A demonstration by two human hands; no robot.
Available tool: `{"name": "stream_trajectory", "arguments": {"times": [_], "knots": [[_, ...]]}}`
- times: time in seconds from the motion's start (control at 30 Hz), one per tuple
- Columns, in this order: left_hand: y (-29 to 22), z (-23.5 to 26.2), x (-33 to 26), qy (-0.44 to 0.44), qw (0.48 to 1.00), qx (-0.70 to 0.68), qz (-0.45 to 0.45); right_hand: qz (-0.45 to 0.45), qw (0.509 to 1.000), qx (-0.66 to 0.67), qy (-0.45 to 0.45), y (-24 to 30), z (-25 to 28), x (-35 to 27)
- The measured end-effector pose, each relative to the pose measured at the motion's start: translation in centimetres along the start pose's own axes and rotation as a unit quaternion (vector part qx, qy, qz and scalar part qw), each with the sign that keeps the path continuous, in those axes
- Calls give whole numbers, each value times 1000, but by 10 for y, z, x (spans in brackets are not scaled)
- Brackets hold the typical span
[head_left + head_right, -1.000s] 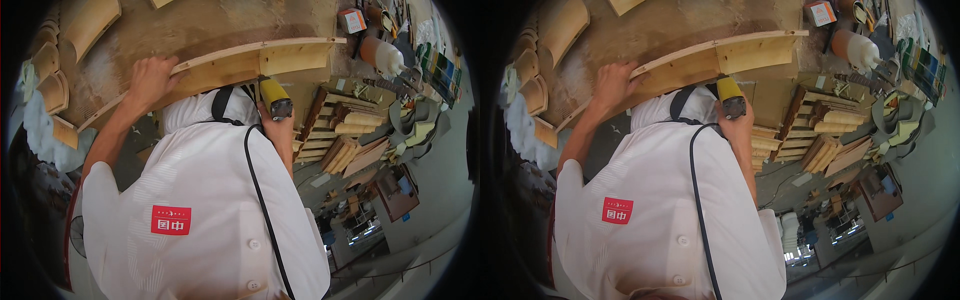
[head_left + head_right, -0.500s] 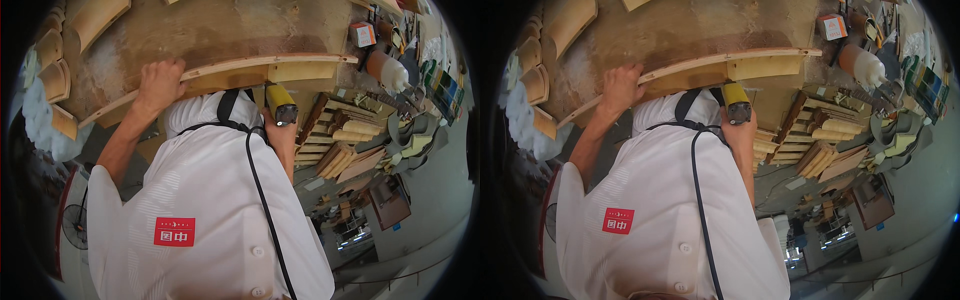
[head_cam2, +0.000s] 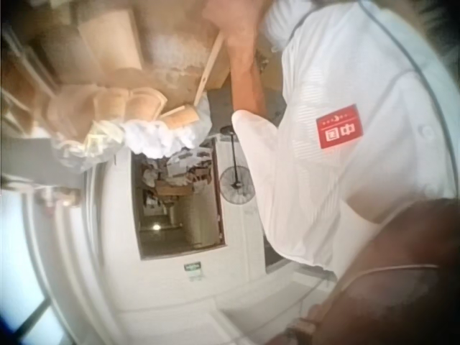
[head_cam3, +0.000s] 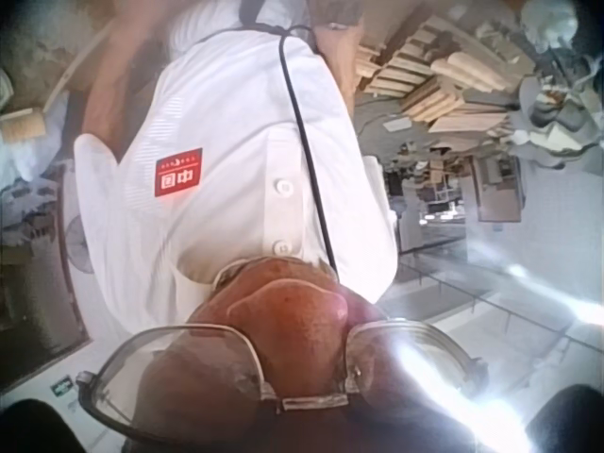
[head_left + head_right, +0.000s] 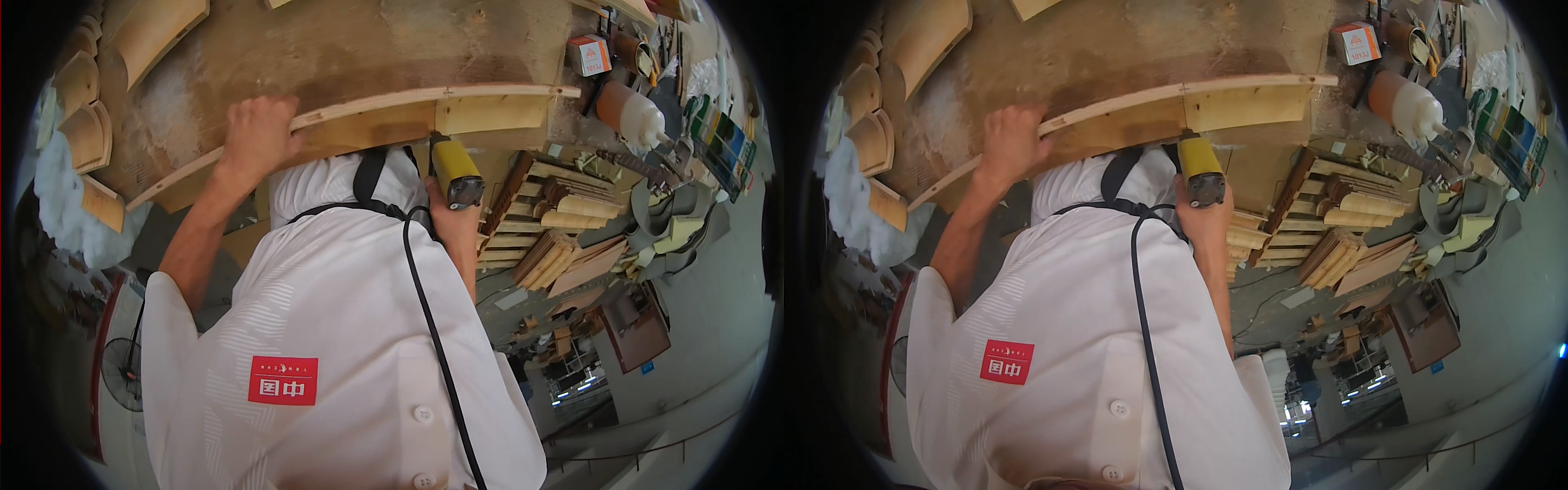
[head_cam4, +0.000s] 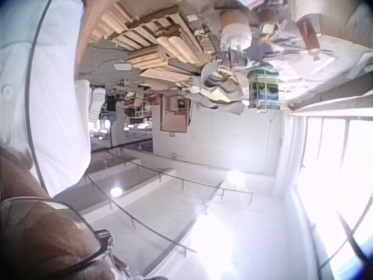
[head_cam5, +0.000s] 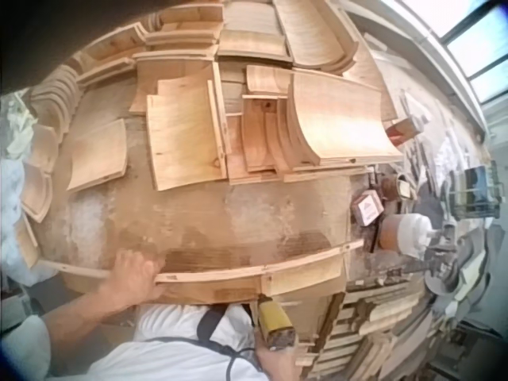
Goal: Assemble curved wood slats using a pneumatic nail gun to form furniture parts.
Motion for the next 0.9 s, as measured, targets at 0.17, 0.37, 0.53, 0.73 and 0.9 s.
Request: {"name": "stream_trajectory", "arguments": {"times": [0.17, 0.37, 0.53, 0.73, 0.9], "knots": [[7, -1, 3, -11, 1000, -1, 4, -14, 1000, 10, 3, -6, -2, -2], [11, -4, 11, -2, 1000, -9, 5, 12, 1000, 9, -19, -1, 1, -2], [14, -4, 15, 2, 1000, -23, 1, 23, 1000, 4, -18, 10, 3, 4], [20, -9, 19, -9, 1000, -17, -3, 43, 999, 3, -12, 15, 3, 10], [27, -14, 22, 35, 998, -19, 51, 23, 1000, 6, 13, 14, 8, 10]]}}
Point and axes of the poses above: each hand's wrist, its own x-axis towards the middle knuckle, its own z-axis out of the back of the hand, y = z × x, the point moved 9 cm from there along x, towards the middle knuckle, and after that the axes turned 1 degree about y, right-handed, at the moved point
